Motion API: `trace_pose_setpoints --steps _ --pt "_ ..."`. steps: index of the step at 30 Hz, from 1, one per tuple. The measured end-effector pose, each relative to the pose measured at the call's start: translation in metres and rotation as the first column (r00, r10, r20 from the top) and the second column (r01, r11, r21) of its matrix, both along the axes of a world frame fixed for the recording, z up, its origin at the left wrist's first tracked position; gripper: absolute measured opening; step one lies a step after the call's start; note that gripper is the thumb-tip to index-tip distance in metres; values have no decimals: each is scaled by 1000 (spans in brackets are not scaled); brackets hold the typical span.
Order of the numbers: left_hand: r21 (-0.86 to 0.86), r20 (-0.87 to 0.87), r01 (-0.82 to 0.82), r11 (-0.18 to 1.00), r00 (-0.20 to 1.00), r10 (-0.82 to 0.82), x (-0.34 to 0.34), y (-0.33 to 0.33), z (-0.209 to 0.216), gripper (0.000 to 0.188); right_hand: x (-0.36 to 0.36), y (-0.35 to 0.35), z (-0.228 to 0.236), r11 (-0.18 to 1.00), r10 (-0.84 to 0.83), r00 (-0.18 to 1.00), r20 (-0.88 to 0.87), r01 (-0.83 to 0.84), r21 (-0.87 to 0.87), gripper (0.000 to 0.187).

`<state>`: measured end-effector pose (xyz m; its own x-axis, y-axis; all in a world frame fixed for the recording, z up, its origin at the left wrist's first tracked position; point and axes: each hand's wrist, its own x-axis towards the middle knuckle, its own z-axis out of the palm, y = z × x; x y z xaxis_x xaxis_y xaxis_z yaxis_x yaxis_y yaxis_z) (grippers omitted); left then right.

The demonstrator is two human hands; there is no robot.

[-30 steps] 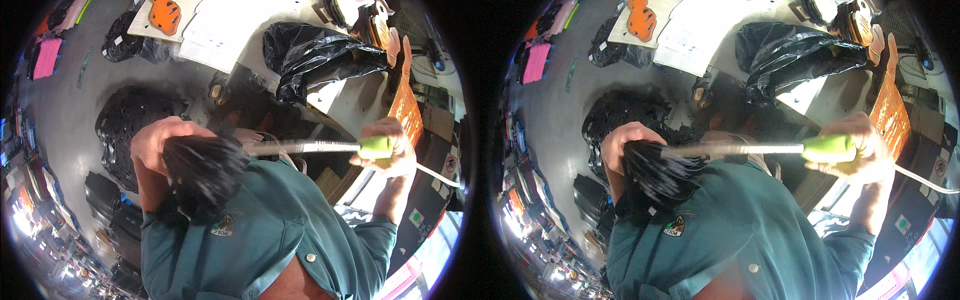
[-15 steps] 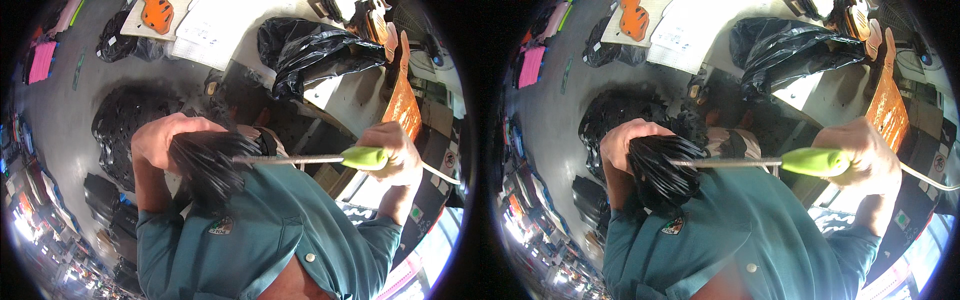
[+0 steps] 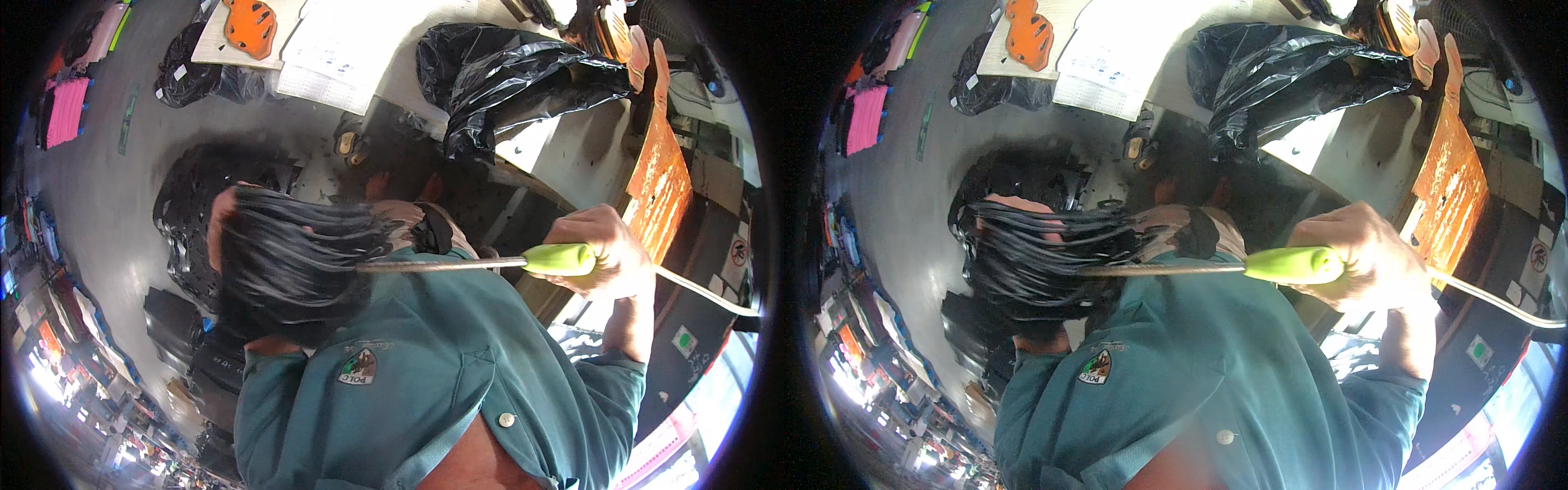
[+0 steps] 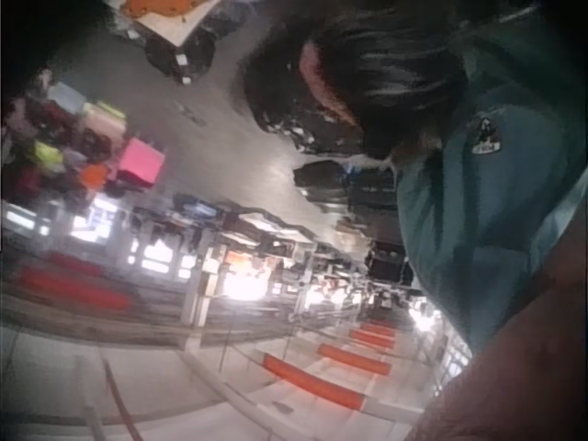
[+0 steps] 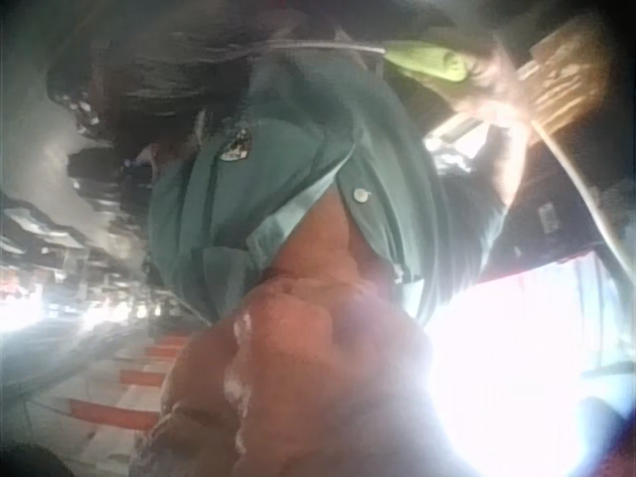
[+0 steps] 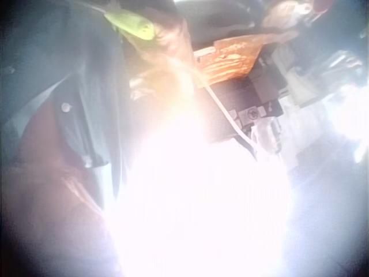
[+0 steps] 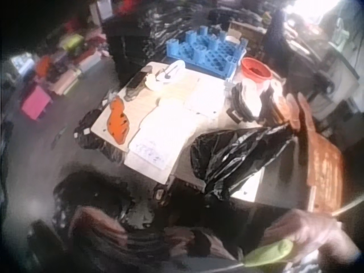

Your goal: The person trims a black perforated mask using green-handled scissors, then places the trimmed pieces into a black plastic bag. They also handle an orange mask and a black sheet, moving them on the workbench.

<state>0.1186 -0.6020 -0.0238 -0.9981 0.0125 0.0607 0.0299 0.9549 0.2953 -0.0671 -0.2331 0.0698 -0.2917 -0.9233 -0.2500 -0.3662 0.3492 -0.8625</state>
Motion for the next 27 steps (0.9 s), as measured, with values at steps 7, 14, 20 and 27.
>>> trace_pose_setpoints --steps 7,14,20,27 --pt "-473 -505 -267 840 863 -10 9 -54 -41 33 6 10 -15 950 -295 955 -38 289 -119 22" --pt "-321 -543 -329 888 832 112 -7 -64 -43 35 19 14 -30 935 -354 934 34 355 -23 21" --pt "-239 -545 -325 915 825 150 -15 -64 -40 37 24 18 -45 926 -364 911 -195 376 31 22" --pt "-148 -535 -314 938 823 191 -23 -66 -32 41 34 19 -54 912 -408 906 -108 410 -7 15"
